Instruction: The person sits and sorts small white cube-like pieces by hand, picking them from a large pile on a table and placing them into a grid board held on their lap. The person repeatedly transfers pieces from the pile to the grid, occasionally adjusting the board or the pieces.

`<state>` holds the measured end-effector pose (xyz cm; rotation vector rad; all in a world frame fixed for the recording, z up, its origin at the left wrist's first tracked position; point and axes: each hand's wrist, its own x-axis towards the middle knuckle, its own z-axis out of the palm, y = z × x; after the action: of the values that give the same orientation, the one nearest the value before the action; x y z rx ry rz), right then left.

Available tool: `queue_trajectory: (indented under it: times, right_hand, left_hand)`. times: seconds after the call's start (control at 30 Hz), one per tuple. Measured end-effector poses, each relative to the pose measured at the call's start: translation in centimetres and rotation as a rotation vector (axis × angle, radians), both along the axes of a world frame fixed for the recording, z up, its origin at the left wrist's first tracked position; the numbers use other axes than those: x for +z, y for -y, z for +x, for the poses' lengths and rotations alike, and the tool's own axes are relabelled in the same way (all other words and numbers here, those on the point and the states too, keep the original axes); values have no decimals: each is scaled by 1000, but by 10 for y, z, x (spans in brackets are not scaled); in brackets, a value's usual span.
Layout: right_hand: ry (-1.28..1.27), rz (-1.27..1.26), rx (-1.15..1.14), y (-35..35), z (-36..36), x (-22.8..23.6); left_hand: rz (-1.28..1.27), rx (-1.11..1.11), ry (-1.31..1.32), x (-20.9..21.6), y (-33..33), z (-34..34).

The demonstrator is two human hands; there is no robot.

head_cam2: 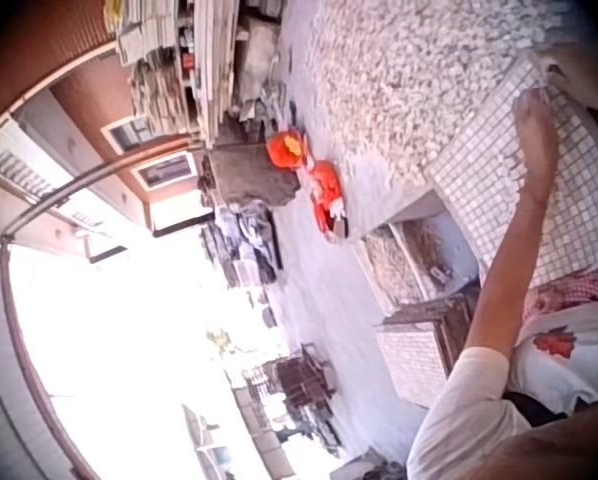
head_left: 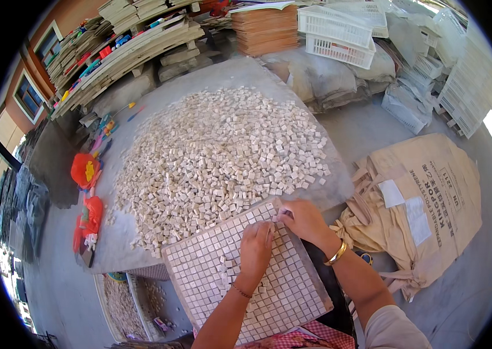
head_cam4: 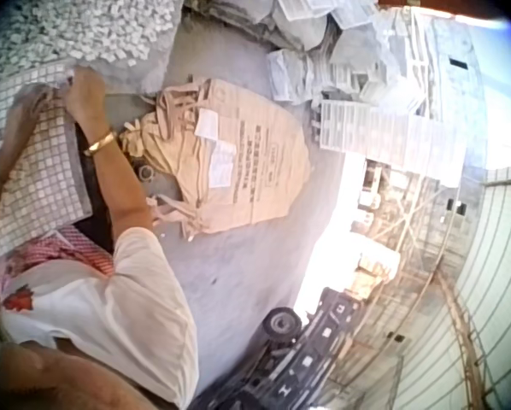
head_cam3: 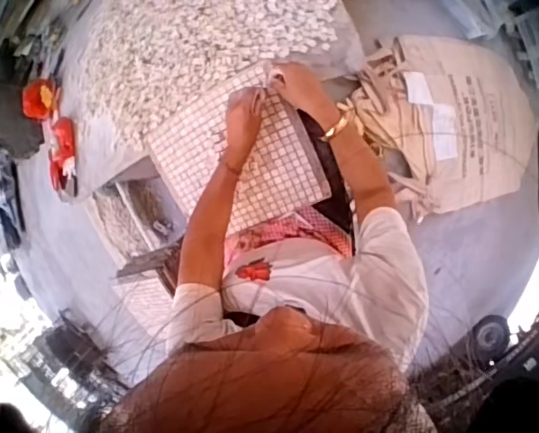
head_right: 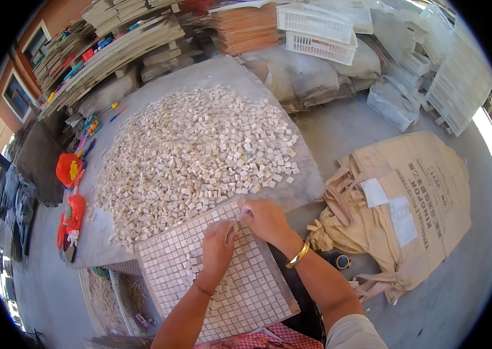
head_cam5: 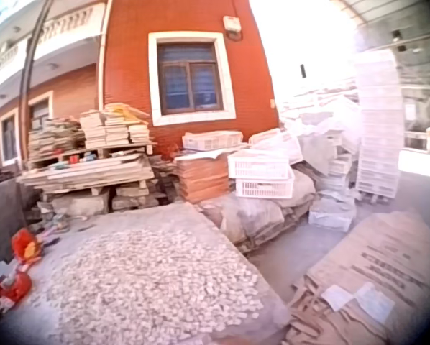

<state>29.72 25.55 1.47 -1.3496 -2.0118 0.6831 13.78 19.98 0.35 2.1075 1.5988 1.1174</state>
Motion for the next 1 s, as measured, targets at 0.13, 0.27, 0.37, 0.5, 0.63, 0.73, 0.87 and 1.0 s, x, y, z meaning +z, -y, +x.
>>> queue_trajectory:
  times: [0.13,0.27,0.37,0.5,0.63,0.73,0.87,1.0]
  right_hand:
    - [-22,-10,14,4,8,-2]
    - [-38,52,62,7,5,-2]
    - [-96,52,67,6,2,-6]
    - [-111,88,60,3,2,-7]
    - [-81,95,-3,4,3,-3]
    - [-15,119,-4,1,1,-11]
    - [35,58,-42,6,-9,-5]
    - [33,67,-71,10,-16,-5]
  left_hand:
    - [50,37,-61,3,4,2]
    - [-12,62,-124,1,4,0]
    - [16,34,-98,0,3,7]
    - [60,-36,-251,4,4,7]
    - [75,-38,-332,6,6,7]
    - [75,27,-302,5,6,1]
    - [79,111,-133,17,-3,-8]
    - [17,23,-43,9,-14,-7]
